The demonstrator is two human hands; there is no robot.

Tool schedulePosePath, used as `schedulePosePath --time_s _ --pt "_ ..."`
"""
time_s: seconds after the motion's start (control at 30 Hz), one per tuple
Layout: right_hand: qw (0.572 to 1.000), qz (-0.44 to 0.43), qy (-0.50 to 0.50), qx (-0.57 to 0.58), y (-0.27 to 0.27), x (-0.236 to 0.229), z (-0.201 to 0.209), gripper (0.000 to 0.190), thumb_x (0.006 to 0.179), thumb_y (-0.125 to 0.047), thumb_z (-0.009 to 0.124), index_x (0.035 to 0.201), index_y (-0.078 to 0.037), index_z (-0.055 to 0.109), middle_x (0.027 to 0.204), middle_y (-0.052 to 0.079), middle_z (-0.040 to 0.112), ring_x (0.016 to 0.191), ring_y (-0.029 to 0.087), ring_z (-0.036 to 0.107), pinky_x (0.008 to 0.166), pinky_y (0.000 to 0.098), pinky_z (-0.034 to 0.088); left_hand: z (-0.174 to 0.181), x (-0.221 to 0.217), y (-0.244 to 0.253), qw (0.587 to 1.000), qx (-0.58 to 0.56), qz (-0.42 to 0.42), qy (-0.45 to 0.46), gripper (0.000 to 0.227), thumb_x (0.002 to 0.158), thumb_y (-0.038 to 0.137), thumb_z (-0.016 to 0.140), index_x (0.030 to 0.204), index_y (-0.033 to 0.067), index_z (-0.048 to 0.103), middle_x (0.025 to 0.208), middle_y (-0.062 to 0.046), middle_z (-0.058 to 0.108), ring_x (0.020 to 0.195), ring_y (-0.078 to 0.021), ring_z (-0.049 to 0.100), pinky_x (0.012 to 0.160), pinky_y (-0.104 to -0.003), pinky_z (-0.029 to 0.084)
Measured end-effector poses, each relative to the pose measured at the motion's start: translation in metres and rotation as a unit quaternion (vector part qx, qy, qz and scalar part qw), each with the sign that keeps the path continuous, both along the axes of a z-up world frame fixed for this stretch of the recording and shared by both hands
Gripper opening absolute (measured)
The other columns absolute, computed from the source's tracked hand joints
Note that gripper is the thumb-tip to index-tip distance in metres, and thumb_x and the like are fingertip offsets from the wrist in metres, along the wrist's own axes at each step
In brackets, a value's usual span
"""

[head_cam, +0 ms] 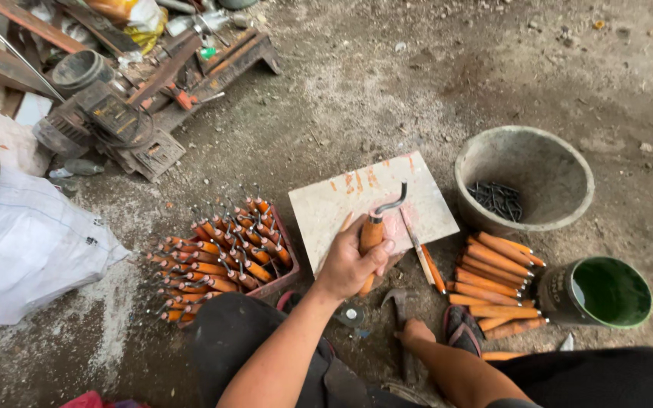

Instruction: The person sits on the ground and assembles hooks by inserting metal hooks into wooden handles. They use a hammer to secure the hooks and apply a pink substance from a board to the metal parts. Finished items are placed in a crate.

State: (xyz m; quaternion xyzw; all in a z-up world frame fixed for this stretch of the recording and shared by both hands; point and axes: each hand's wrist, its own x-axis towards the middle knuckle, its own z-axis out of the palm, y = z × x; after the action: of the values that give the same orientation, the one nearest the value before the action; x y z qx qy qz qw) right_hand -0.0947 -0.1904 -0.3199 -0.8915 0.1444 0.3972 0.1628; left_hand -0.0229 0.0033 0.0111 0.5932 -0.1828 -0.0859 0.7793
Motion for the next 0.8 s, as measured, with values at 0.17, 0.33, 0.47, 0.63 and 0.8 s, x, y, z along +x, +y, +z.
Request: schedulePosePath --time_s 0.17,0.33,0.47,0.63,0.8 --pt "0.995 -0.071 -0.071 0.024 0.000 0.011 -0.004 0.066 0.081 -0.046 0.082 0.131 -0.007 0.062 0.131 0.020 0.068 0.122 0.033 0.066 0.101 0.0426 0.054 0.000 0.002 0.003 1.000 0.012 0.010 0.006 0.022 0.099 0.021 0.070 0.105 0.0034 0.059 0.078 0.001 0.057 0.061 -0.0065 0.056 0.056 -0.025 0.049" --pt "0.974 -0.181 -0.006 0.135 -0.026 0.035 0.057 0.052 0.088 -0.047 0.072 0.117 -0.005 0.066 0.102 0.017 0.073 0.086 0.027 0.069 0.076 0.0431 0.057 0.007 0.006 0.010 0.982 0.158 0.090 -0.052 0.024 0.093 0.024 0.074 0.103 0.0035 0.066 0.074 -0.003 0.064 0.060 -0.0131 0.058 0.058 -0.032 0.050" --pt "0.853 -0.351 0.133 0.363 -0.081 0.020 0.195 0.048 0.096 -0.052 0.061 0.113 -0.007 0.056 0.074 0.008 0.055 0.057 0.019 0.047 0.048 0.0365 0.042 0.017 0.010 0.013 0.946 0.233 0.131 -0.184 0.024 0.092 0.025 0.076 0.100 0.0044 0.068 0.072 -0.007 0.070 0.064 -0.0236 0.065 0.090 -0.044 0.045" --pt "0.828 -0.171 -0.147 0.513 -0.104 -0.016 0.356 0.032 0.099 -0.025 0.052 0.117 0.001 0.057 0.077 0.012 0.062 0.060 0.019 0.061 0.055 0.0327 0.053 0.023 0.004 0.009 0.952 0.229 0.129 -0.156 0.027 0.094 0.032 0.071 0.101 0.0074 0.065 0.074 -0.007 0.071 0.066 -0.0236 0.070 0.068 -0.038 0.054" --pt "0.754 -0.146 -0.382 0.515 -0.075 -0.041 0.415 0.021 0.100 -0.014 0.045 0.117 -0.001 0.049 0.081 0.008 0.059 0.055 0.012 0.057 0.049 0.0271 0.052 0.028 0.000 0.001 0.946 0.276 0.115 -0.124 0.028 0.094 0.035 0.070 0.101 0.0085 0.065 0.068 -0.011 0.069 0.060 -0.0248 0.069 0.060 -0.039 0.052"
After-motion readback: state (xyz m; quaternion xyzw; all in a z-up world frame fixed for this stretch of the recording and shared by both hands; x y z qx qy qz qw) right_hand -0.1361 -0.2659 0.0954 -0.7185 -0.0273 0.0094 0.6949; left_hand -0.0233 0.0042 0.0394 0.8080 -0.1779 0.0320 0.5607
